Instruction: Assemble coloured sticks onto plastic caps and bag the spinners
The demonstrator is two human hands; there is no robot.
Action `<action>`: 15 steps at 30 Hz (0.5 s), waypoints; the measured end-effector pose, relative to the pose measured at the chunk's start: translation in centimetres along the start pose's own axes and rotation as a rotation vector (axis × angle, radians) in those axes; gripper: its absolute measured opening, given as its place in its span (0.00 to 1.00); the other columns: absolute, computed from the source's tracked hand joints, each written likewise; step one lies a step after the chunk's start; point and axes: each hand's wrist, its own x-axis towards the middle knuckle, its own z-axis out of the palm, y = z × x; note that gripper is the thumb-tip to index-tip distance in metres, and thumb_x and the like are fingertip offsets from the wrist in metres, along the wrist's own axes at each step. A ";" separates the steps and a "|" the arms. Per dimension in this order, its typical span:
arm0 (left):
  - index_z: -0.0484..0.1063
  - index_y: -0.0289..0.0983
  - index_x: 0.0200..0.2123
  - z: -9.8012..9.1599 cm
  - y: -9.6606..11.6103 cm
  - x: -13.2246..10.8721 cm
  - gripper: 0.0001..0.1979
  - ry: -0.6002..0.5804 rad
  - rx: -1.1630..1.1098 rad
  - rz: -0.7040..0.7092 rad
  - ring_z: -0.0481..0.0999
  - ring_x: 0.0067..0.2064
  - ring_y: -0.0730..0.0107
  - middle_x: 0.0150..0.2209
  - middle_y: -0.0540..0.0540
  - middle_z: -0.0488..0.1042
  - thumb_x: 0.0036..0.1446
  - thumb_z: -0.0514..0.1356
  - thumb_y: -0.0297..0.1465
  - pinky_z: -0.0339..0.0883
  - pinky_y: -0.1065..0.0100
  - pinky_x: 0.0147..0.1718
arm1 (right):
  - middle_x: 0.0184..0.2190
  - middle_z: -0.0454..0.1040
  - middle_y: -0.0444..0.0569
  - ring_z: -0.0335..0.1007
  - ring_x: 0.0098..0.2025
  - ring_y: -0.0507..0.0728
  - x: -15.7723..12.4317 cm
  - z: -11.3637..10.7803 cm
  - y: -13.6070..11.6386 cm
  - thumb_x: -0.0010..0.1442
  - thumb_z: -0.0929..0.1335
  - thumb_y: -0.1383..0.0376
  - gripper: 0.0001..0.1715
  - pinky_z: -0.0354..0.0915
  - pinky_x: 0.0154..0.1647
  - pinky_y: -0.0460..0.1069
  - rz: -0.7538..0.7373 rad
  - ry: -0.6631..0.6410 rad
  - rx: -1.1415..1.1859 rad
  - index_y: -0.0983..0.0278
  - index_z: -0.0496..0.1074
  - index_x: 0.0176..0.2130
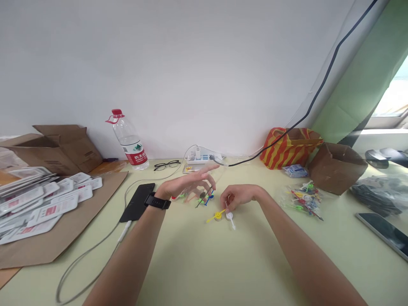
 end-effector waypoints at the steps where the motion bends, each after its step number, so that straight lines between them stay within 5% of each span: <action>1: 0.43 0.47 0.75 -0.1 -0.1 0.0 0.37 -0.003 -0.001 0.002 0.74 0.45 0.59 0.50 0.38 0.72 0.70 0.54 0.47 0.62 0.68 0.31 | 0.30 0.79 0.46 0.75 0.34 0.55 0.0 -0.1 0.1 0.46 0.80 0.56 0.21 0.68 0.36 0.46 0.001 0.003 0.009 0.67 0.81 0.37; 8: 0.45 0.46 0.75 -0.6 -0.5 0.1 0.35 -0.003 -0.013 0.026 0.74 0.45 0.58 0.49 0.37 0.72 0.71 0.53 0.47 0.65 0.67 0.33 | 0.31 0.80 0.49 0.71 0.32 0.54 -2.9 -1.9 0.0 0.54 0.76 0.55 0.18 0.68 0.37 0.48 -0.059 0.229 0.028 0.67 0.81 0.38; 15: 0.46 0.47 0.75 -0.6 -0.5 -0.3 0.37 0.018 -0.032 -0.021 0.77 0.42 0.57 0.49 0.35 0.73 0.69 0.51 0.52 0.64 0.68 0.28 | 0.32 0.79 0.50 0.71 0.35 0.56 -8.2 -3.8 -2.4 0.53 0.77 0.49 0.23 0.67 0.36 0.50 -0.229 1.114 0.065 0.65 0.81 0.39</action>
